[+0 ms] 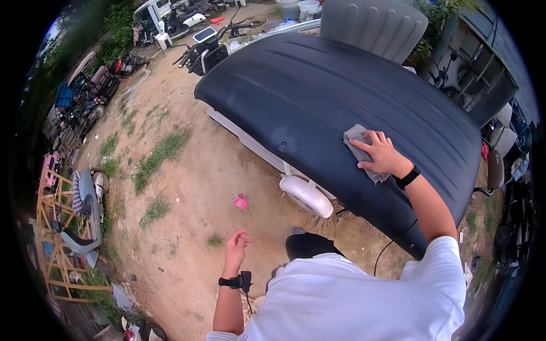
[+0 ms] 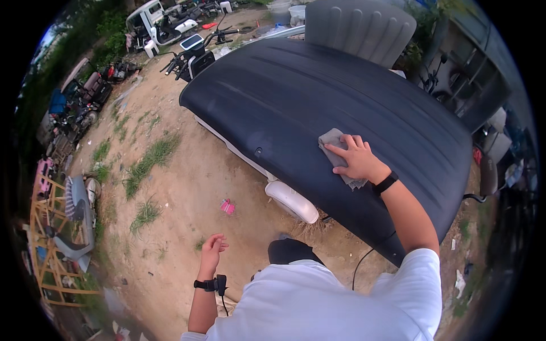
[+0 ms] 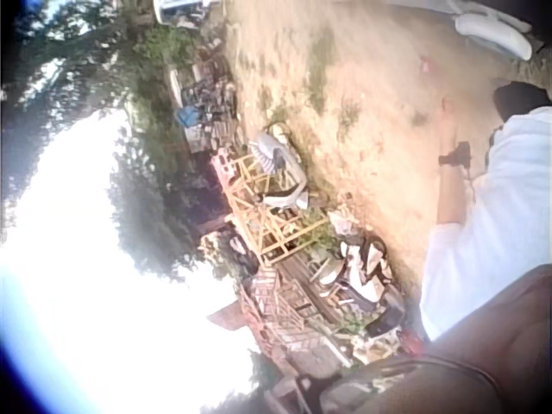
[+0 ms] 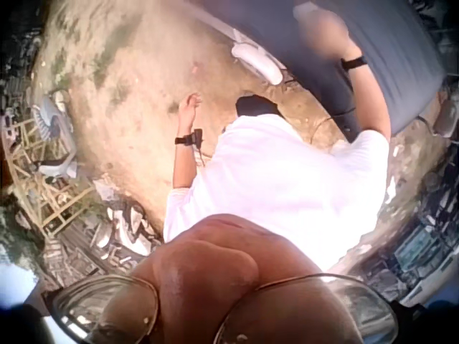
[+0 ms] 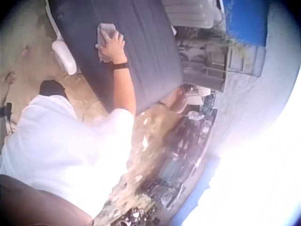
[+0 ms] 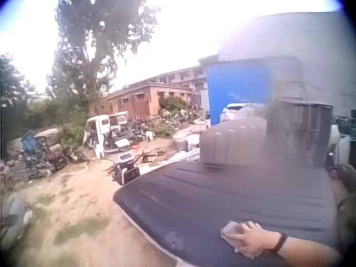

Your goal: The person wipes the black canopy of a three-wheeled vehicle with a gray cloth. They systematically clean the top surface and edges, then briefly wipe the front basket before returning to the canopy.

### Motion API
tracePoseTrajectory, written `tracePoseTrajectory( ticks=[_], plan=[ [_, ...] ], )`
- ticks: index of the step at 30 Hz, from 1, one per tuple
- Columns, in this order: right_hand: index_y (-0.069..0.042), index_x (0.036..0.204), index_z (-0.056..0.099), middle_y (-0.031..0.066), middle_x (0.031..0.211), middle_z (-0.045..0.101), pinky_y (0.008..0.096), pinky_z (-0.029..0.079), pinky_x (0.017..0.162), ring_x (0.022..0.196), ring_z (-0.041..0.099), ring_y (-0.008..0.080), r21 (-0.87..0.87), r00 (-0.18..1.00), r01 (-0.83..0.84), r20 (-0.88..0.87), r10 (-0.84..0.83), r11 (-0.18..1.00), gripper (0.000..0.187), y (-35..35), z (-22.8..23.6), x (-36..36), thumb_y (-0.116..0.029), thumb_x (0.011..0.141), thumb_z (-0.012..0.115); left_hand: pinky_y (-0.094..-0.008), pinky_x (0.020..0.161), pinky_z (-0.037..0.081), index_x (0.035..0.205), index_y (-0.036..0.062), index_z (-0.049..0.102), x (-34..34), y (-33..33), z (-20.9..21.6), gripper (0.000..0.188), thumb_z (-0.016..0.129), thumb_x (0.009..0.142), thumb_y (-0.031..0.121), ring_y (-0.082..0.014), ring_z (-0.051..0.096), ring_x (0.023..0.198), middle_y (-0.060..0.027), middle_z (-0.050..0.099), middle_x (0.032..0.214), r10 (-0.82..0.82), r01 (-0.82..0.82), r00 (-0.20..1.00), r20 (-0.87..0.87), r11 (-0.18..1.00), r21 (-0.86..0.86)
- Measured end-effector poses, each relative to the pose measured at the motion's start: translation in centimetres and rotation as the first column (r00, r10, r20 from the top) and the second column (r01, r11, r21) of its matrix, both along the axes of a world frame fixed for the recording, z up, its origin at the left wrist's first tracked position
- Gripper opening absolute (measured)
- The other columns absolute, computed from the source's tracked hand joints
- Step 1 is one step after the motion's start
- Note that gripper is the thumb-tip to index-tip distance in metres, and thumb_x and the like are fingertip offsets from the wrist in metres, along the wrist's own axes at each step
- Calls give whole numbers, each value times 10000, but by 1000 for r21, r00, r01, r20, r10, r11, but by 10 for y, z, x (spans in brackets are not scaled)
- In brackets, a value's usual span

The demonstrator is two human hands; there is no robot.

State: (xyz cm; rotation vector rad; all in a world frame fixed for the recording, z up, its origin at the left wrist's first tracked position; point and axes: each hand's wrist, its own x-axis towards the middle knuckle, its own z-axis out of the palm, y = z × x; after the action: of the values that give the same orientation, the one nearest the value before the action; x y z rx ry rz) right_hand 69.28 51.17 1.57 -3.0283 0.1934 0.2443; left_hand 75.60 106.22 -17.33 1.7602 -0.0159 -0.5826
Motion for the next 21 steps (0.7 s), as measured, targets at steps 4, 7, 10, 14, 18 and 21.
tracePoseTrajectory(
  ticks=[4, 7, 10, 14, 18, 21],
  plan=[
    [-354, 1602, 460, 185, 1593, 388, 538, 226, 1294, 1607, 169, 431, -133, 989, -117, 74, 128, 984, 718, -24, -20, 68, -578, 954, 675, -304, 890, 547, 1311, 24, 665, 62, -9, 20, 266, 587, 1070, 108, -178, 724, 999, -77, 746, 1197, -224, 215, 972, 75, 971, 107],
    [-260, 1627, 422, 231, 1637, 334, 538, 196, 1313, 1622, 137, 429, -134, 990, -29, 131, 47, 991, 668, -20, -27, 145, -547, 1039, 558, -316, 881, 556, 1262, 10, 691, 134, 1, 43, 245, 617, 1045, 97, -187, 729, 994, -101, 766, 1148, -360, 311, 920, 152, 910, 274],
    [-223, 1624, 426, 242, 1701, 254, 512, 210, 1314, 1616, 161, 433, -156, 957, 74, 290, -26, 985, 665, -11, -45, 206, -520, 1044, 559, -357, 807, 589, 1222, 6, 712, 208, 20, 29, 230, 615, 1051, 125, -247, 747, 943, -160, 760, 1136, -407, 339, 882, 237, 898, 280],
    [-210, 1621, 431, 198, 1745, 203, 502, 242, 1306, 1616, 197, 403, -203, 957, 87, 290, -25, 975, 657, 0, -47, 240, -470, 1037, 583, -384, 828, 589, 1188, -8, 713, 348, 2, 50, 213, 608, 1040, 102, -321, 743, 954, -173, 749, 1125, -570, 454, 765, 299, 807, 377],
    [-197, 1618, 441, 186, 1745, 222, 502, 245, 1306, 1616, 204, 398, -184, 943, 238, 278, -182, 954, 638, 24, -50, 231, -440, 1044, 578, -419, 890, 576, 1214, -6, 697, 466, -61, 82, 236, 622, 1010, 87, -395, 714, 1022, -187, 727, 1156, -680, 545, 599, 423, 734, 406],
    [-199, 1619, 448, 195, 1742, 225, 522, 251, 1297, 1618, 192, 408, -157, 937, 282, 258, -236, 946, 635, 49, -45, 231, -444, 1047, 576, -450, 976, 542, 1300, 30, 666, 534, -109, 115, 341, 677, 966, 101, -391, 659, 1173, -176, 674, 1294, -720, 598, 355, 596, 665, 447]
  ],
)
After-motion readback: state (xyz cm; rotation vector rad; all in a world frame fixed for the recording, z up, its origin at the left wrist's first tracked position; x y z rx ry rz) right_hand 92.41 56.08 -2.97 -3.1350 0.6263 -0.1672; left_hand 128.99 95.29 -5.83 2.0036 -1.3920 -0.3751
